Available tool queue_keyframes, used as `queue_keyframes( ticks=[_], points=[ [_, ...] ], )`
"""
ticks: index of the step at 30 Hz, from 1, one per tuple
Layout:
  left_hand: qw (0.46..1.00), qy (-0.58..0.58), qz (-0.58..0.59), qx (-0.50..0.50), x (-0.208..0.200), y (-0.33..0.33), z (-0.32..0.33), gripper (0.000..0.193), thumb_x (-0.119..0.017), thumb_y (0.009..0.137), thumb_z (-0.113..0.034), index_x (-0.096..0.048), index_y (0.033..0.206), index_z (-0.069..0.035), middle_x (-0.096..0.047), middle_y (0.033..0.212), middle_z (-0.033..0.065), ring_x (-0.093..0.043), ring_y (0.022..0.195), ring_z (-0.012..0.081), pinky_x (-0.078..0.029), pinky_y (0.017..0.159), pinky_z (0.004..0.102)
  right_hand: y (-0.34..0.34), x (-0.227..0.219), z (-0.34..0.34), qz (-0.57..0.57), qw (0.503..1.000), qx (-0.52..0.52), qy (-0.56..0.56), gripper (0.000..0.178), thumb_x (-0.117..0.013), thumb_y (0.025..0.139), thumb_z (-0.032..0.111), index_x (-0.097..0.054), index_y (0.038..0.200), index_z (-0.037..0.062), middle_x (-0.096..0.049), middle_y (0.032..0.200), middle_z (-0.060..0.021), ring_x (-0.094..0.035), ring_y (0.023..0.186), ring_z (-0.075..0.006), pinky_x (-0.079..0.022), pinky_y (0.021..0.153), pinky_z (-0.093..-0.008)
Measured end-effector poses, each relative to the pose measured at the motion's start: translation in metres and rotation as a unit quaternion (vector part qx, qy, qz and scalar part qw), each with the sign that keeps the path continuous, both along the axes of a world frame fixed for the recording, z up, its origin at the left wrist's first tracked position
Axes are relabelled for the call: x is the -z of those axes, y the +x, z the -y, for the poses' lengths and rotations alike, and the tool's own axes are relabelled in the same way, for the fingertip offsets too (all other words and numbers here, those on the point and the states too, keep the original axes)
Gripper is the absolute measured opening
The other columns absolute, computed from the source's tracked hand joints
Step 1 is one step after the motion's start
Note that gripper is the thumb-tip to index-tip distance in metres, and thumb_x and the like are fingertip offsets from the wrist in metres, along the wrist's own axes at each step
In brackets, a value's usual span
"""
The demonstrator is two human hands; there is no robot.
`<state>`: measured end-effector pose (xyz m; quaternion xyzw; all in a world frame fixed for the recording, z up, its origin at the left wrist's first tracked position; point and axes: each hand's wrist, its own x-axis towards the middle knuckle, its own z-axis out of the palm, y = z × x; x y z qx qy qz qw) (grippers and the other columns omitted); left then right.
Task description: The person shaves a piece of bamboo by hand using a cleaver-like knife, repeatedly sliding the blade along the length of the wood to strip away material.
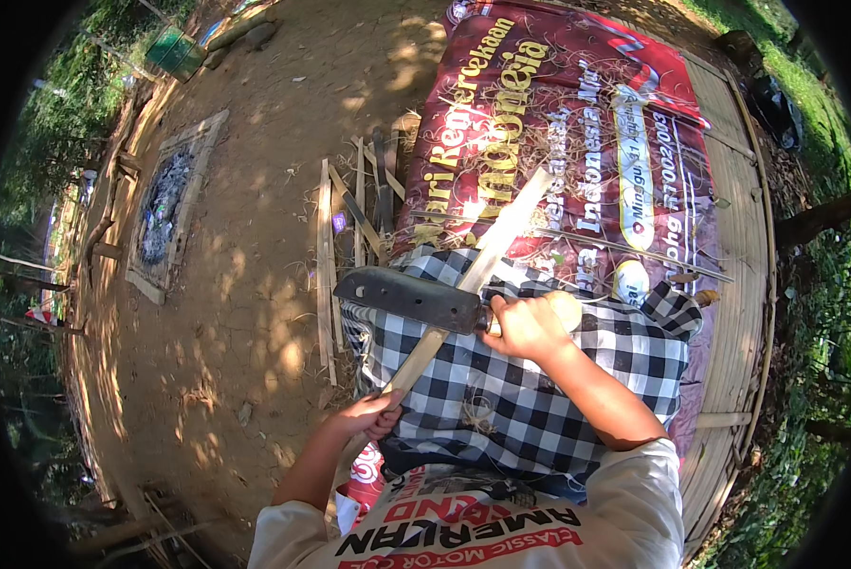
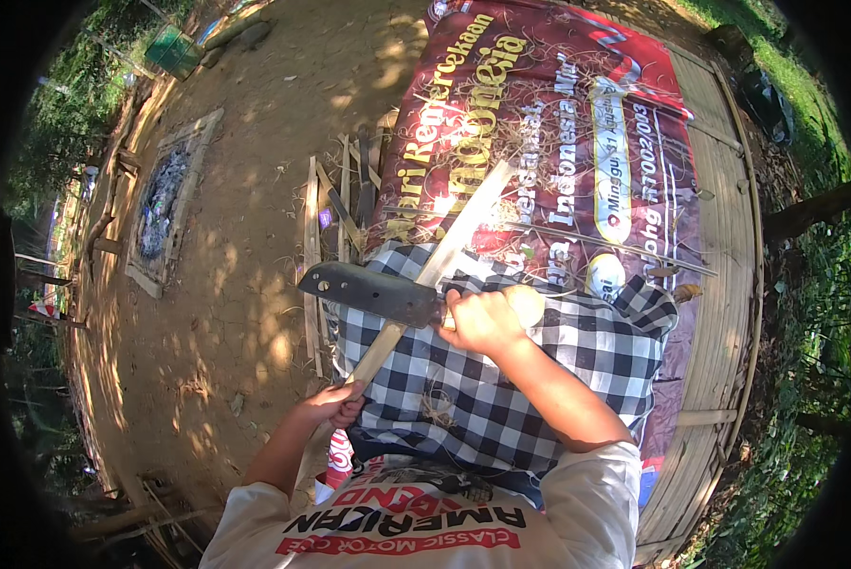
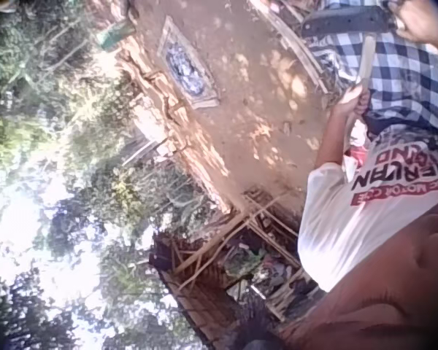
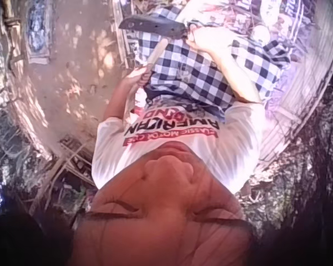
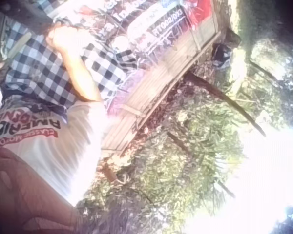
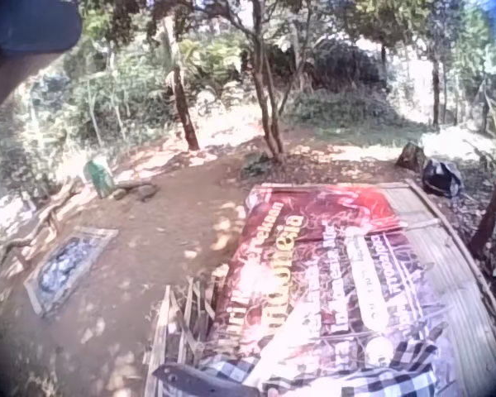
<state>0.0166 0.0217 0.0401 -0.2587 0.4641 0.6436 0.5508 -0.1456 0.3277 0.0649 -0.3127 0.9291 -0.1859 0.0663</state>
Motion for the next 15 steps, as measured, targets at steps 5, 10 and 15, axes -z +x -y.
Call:
queue_keyframes(
  ticks=[5, 10, 15],
  points=[
    [0.999, -0.038, 0.016, 0.000, 0.002, 0.000, -0.002, 0.054, -0.040, 0.094, -0.059, -0.030, 0.064, -0.017, -0.023, 0.053, -0.0082, -0.019, 0.042, 0.0050, -0.015, 0.039, 0.0231, -0.010, 0.008, -0.011, 0.001, 0.999, -0.017, 0.030, 0.043, -0.068, 0.072, 0.041, -0.057, 0.083, 0.0019, -0.064, 0.062, -0.0126, -0.065, 0.056, -0.0290, -0.052, 0.052, -0.0399],
    [1.000, 0.006, -0.002, -0.001, 0.002, -0.002, -0.002, 0.051, -0.045, 0.094, -0.056, -0.032, 0.066, -0.016, -0.025, 0.054, -0.0087, -0.022, 0.043, 0.0042, -0.015, 0.039, 0.0227, -0.017, 0.015, -0.031, -0.043, 0.997, -0.028, 0.062, 0.043, -0.070, 0.070, 0.042, -0.055, 0.081, 0.0042, -0.062, 0.064, -0.0113, -0.065, 0.060, -0.0278, -0.051, 0.056, -0.0387],
    [1.000, -0.010, 0.008, -0.007, -0.005, -0.005, -0.004, 0.049, -0.047, 0.094, -0.054, -0.032, 0.066, -0.017, -0.026, 0.055, -0.0086, -0.022, 0.043, 0.0042, -0.015, 0.040, 0.0230, -0.023, 0.012, -0.048, -0.066, 0.994, -0.035, 0.081, 0.043, -0.072, 0.069, 0.042, -0.053, 0.078, 0.0047, -0.062, 0.067, -0.0118, -0.064, 0.061, -0.0277, -0.051, 0.057, -0.0385]
  ],
)
